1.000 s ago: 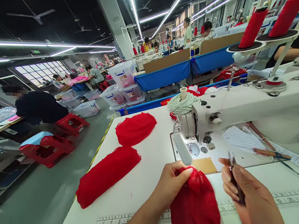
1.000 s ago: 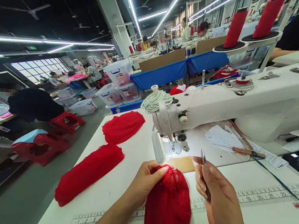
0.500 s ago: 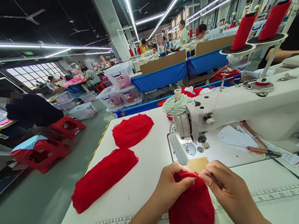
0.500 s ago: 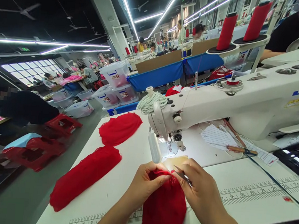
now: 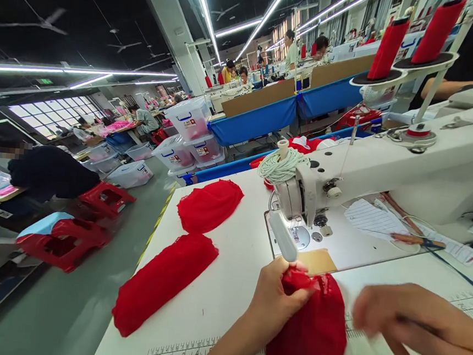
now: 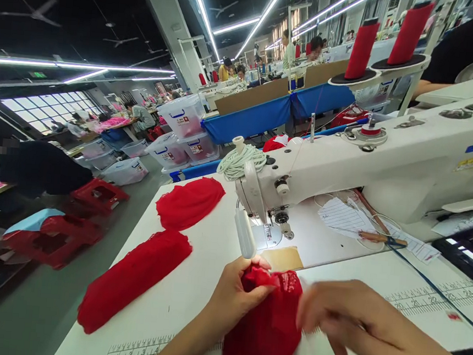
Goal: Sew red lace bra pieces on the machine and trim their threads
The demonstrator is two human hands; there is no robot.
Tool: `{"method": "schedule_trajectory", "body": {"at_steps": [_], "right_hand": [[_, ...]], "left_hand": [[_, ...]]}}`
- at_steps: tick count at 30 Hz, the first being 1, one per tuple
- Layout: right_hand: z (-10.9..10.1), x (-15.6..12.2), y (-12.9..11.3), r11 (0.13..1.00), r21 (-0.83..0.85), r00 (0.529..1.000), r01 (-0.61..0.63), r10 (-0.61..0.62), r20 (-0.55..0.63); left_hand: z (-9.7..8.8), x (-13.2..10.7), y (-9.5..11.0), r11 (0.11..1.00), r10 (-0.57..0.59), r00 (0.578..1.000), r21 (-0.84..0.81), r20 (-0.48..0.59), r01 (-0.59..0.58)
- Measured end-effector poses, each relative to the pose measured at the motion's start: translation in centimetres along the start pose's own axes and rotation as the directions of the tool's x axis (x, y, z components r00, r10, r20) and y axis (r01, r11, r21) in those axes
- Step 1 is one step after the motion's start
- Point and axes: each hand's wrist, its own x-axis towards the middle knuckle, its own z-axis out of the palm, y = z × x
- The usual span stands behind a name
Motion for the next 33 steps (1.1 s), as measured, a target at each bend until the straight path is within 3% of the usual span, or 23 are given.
{"method": "schedule_trajectory", "body": {"at_steps": [2, 5, 11, 15, 21, 28, 33], "right_hand": [[-0.2, 1.3, 0.1, 0.972, -0.188, 0.987, 0.142, -0.124, 0.103], [1.3, 2.9, 0.9, 0.875, -0.391, 0.958, 0.286, -0.256, 0.127], [4.2, 3.5, 2.2, 0.770, -0.549, 0.941, 0.326, -0.212, 0.262], [3.7, 3.2, 1.7, 0.769, -0.541, 0.940, 0.339, -0.254, 0.228], [2.9, 2.9, 1.2, 0.819, -0.478, 0.946, 0.318, -0.309, 0.100], [3.5, 3.1, 2.0, 0.786, -0.546, 0.955, 0.289, -0.202, 0.215], [3.9, 3.2, 1.8, 0.816, -0.491, 0.953, 0.303, -0.264, 0.150]], "left_hand": [[0.1, 0.1, 0.0, 0.999, 0.019, 0.999, 0.044, -0.026, -0.018], [0.1, 0.2, -0.3, 0.991, 0.101, 0.995, 0.087, -0.020, -0.099], [0.1, 0.2, -1.2, 0.982, 0.170, 0.985, 0.093, -0.032, -0.166], [-0.1, 0.4, -1.2, 0.977, 0.146, 0.988, 0.165, -0.056, -0.135], [0.0, 0.5, -0.5, 0.988, 0.093, 0.995, 0.131, -0.043, -0.087], [0.1, 0.4, -0.8, 0.988, 0.117, 0.992, 0.111, -0.049, -0.111], [0.0, 0.3, -0.6, 0.999, 0.044, 0.999, 0.018, -0.014, -0.043]]}}
